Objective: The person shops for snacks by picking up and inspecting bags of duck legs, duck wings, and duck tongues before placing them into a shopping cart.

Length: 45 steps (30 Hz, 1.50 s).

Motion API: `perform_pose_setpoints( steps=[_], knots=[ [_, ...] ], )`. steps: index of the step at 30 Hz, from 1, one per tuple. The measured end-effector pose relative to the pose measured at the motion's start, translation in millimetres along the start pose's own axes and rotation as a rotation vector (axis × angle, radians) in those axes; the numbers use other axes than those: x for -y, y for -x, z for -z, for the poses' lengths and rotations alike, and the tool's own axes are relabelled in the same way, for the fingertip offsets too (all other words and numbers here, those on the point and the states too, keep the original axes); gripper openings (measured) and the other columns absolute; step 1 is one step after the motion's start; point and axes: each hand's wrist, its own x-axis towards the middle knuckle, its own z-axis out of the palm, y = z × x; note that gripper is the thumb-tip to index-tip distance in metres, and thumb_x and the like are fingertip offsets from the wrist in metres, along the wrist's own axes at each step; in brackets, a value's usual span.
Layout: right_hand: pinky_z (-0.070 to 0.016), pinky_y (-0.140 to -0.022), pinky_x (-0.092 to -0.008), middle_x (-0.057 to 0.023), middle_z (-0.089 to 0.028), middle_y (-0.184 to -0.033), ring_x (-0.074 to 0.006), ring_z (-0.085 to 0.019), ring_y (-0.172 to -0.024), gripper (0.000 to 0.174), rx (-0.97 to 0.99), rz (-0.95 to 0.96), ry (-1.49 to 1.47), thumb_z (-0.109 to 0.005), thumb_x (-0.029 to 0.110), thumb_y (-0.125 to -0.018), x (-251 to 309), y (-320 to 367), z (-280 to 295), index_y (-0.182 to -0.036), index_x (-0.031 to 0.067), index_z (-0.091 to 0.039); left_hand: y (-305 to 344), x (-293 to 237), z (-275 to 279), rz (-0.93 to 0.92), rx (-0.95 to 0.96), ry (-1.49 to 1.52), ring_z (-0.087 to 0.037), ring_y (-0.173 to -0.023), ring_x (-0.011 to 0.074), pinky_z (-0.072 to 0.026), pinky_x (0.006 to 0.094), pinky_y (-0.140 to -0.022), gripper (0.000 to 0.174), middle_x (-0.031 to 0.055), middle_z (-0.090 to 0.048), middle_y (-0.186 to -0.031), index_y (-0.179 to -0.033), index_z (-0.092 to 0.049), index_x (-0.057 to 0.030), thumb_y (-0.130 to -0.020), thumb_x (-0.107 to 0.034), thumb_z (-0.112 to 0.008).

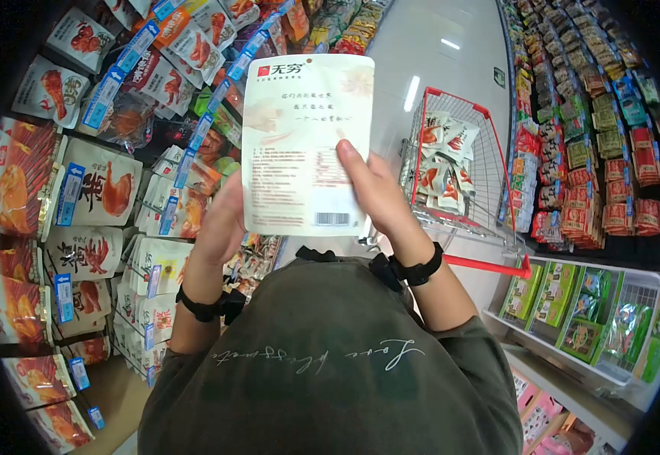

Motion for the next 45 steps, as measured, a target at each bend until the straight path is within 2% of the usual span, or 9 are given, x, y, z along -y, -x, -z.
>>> perform_pose_setpoints(
  steps=[2, 8, 13, 18, 31, 39, 42, 44, 45],
  knots=[
    [-0.0509, -0.095, -0.0316, -0.0145, -0.067, -0.125, -0.018, -0.063, -0.112, 0.059, 0.003, -0.014, 0.009, -0.046, 0.045, -0.108, 1.0, 1.0, 0.2, -0.135, -0.0066, -0.056, -3.7, 2.9, -14.4, 0.007, -0.057, -0.172, -0.055, -0.125, 0.0173, -0.0453, 0.036, -0.105, 0.065, 0.0143, -0.057, -0.138, -0.147, -0.038, 0.0034, -0.092, -0.004, -0.072],
    [-0.0507, -0.097, -0.0349, -0.0154, -0.063, -0.129, -0.0198, -0.06, -0.119, 0.068, 0.081, -0.037, -0.077, -0.038, 0.053, -0.108, 7.3, 6.7, 2.3, -0.139, -0.0061, -0.051, -3.3, 0.2, -18.0, -0.115, -0.119, -0.186, -0.064, -0.113, 0.0161, -0.0502, 0.0322, -0.099, 0.056, 0.0118, -0.064, -0.128, -0.142, -0.045, 0.003, -0.091, 0.001, -0.069],
    [-0.0512, -0.098, -0.0355, -0.0154, -0.063, -0.129, -0.0184, -0.06, -0.118, 0.062, 0.079, 0.033, -0.221, -0.05, 0.046, -0.106, 14.4, 10.7, 2.5, -0.142, -0.0046, -0.047, -2.5, -0.3, -23.6, -0.122, -0.134, -0.129, -0.063, -0.115, 0.0167, -0.0501, 0.0327, -0.1, 0.057, 0.0125, -0.063, -0.129, -0.143, -0.043, 0.0031, -0.091, 0.002, -0.069],
    [-0.0545, -0.089, -0.0284, -0.0113, -0.069, -0.119, -0.0131, -0.066, -0.103, 0.042, 0.126, -0.012, -0.097, -0.069, 0.017, -0.098, 20.0, 9.4, 4.4, -0.131, -0.0057, -0.059, -3.4, -0.3, -29.6, -0.106, -0.114, -0.087, -0.063, -0.117, 0.0169, -0.0501, 0.0325, -0.1, 0.059, 0.0127, -0.063, -0.131, -0.144, -0.042, 0.0028, -0.092, 0.0, -0.069],
    [-0.0557, -0.085, -0.0284, -0.0104, -0.071, -0.115, -0.0129, -0.068, -0.098, 0.041, 0.068, -0.108, -0.411, -0.065, 0.025, -0.101, 22.2, 5.2, 13.8, -0.127, -0.0066, -0.062, -11.4, -0.7, -26.1, -0.075, -0.119, -0.079, -0.062, -0.117, 0.0176, -0.0494, 0.0331, -0.101, 0.056, 0.0122, -0.062, -0.131, -0.142, -0.043, 0.0025, -0.093, -0.003, -0.07],
    [-0.0556, -0.085, -0.0288, -0.0096, -0.071, -0.115, -0.012, -0.067, -0.099, 0.036, 0.103, 0.035, -0.086, -0.068, 0.019, -0.099, 21.6, 6.2, 10.4, -0.126, -0.0043, -0.063, -15.6, 0.0, -29.2, -0.109, -0.131, -0.153, -0.064, -0.114, 0.0185, -0.0508, 0.0326, -0.099, 0.058, 0.0118, -0.063, -0.129, -0.142, -0.042, 0.003, -0.092, -0.004, -0.071],
    [-0.0552, -0.086, -0.029, -0.0081, -0.072, -0.113, -0.0125, -0.067, -0.1, 0.037, 0.039, 0.101, -0.017, -0.067, 0.019, -0.1, 16.7, 2.6, 10.3, -0.126, -0.0053, -0.063, -19.8, 2.1, -25.8, -0.167, -0.189, -0.326, -0.057, -0.125, 0.0222, -0.0464, 0.0388, -0.106, 0.07, 0.0141, -0.055, -0.14, -0.145, -0.038, 0.0021, -0.088, -0.008, -0.078],
    [-0.0551, -0.086, -0.029, -0.0091, -0.07, -0.119, -0.0134, -0.066, -0.103, 0.037, 0.017, 0.171, 0.038, -0.068, 0.018, -0.099, 13.1, 1.5, 8.4, -0.129, -0.0038, -0.062, -23.4, 7.3, -16.2, -0.441, -0.312, -1.006, -0.043, -0.139, 0.0254, -0.0371, 0.0457, -0.114, 0.086, 0.0162, -0.041, -0.151, -0.149, -0.032, 0.0005, -0.081, -0.011, -0.084],
    [-0.0549, -0.087, -0.0291, -0.0102, -0.068, -0.124, -0.0143, -0.066, -0.105, 0.038, -0.008, 0.243, 0.092, -0.068, 0.017, -0.098, 14.5, 1.3, 5.3, -0.131, -0.0023, -0.061, -24.9, 6.3, -17.5, -0.448, -0.312, -1.006, -0.043, -0.139, 0.0254, -0.0371, 0.0457, -0.114, 0.086, 0.0162, -0.041, -0.151, -0.149, -0.032, 0.0005, -0.081, -0.011, -0.084]
  ],
)
